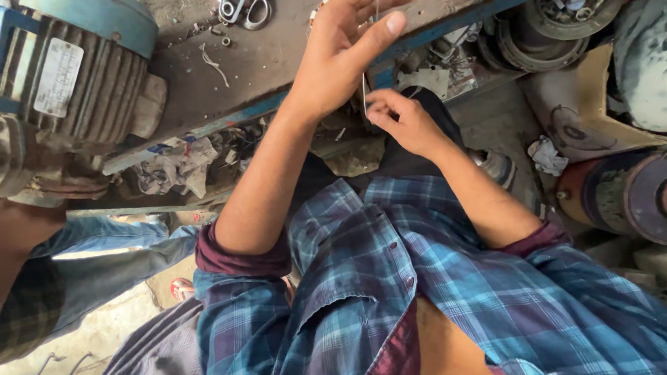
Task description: The person winds white insulated wire by hand around a small circular motor stator core placed on a workbench. The hands repeatedly loop and tighten the wire into the stator slots while another person handles a motor nearby.
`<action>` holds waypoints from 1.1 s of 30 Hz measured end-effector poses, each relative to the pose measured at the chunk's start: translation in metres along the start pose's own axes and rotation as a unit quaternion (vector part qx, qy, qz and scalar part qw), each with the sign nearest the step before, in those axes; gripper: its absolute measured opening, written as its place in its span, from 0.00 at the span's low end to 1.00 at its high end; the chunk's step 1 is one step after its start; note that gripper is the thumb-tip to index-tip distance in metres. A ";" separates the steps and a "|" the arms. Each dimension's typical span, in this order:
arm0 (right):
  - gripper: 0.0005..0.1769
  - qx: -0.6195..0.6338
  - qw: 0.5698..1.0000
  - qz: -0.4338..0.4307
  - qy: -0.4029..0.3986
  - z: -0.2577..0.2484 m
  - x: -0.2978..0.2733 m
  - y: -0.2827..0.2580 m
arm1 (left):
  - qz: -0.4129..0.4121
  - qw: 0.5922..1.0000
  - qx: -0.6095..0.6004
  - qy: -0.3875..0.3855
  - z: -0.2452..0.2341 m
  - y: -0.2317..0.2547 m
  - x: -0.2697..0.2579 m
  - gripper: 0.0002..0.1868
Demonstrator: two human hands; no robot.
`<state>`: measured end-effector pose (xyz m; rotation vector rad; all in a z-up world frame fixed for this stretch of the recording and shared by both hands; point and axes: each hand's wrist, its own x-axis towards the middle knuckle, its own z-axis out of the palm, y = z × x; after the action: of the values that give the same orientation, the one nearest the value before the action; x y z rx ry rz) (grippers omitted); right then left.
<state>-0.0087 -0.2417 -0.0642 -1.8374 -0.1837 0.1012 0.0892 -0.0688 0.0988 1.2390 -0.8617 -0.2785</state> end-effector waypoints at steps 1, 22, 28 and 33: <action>0.13 0.023 1.000 0.017 0.000 0.000 -0.002 0.004 | 0.005 1.000 -0.001 -0.002 -0.001 -0.003 -0.001 0.23; 0.15 0.108 0.983 -0.074 0.132 0.002 0.025 0.006 | -0.071 0.993 -0.054 -0.075 -0.005 -0.013 0.005 0.26; 0.03 -0.012 0.980 -0.097 0.176 0.019 0.052 -0.012 | 0.031 0.972 0.201 -0.116 -0.006 0.049 -0.001 0.16; 0.07 0.109 0.982 -0.061 0.145 0.019 0.044 -0.014 | 0.078 0.936 0.339 -0.049 -0.003 0.050 0.003 0.24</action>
<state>0.0305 -0.2125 -0.0546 -1.5972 -0.0771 -0.2241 0.0805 -0.0511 0.1451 1.7902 -1.1913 0.1054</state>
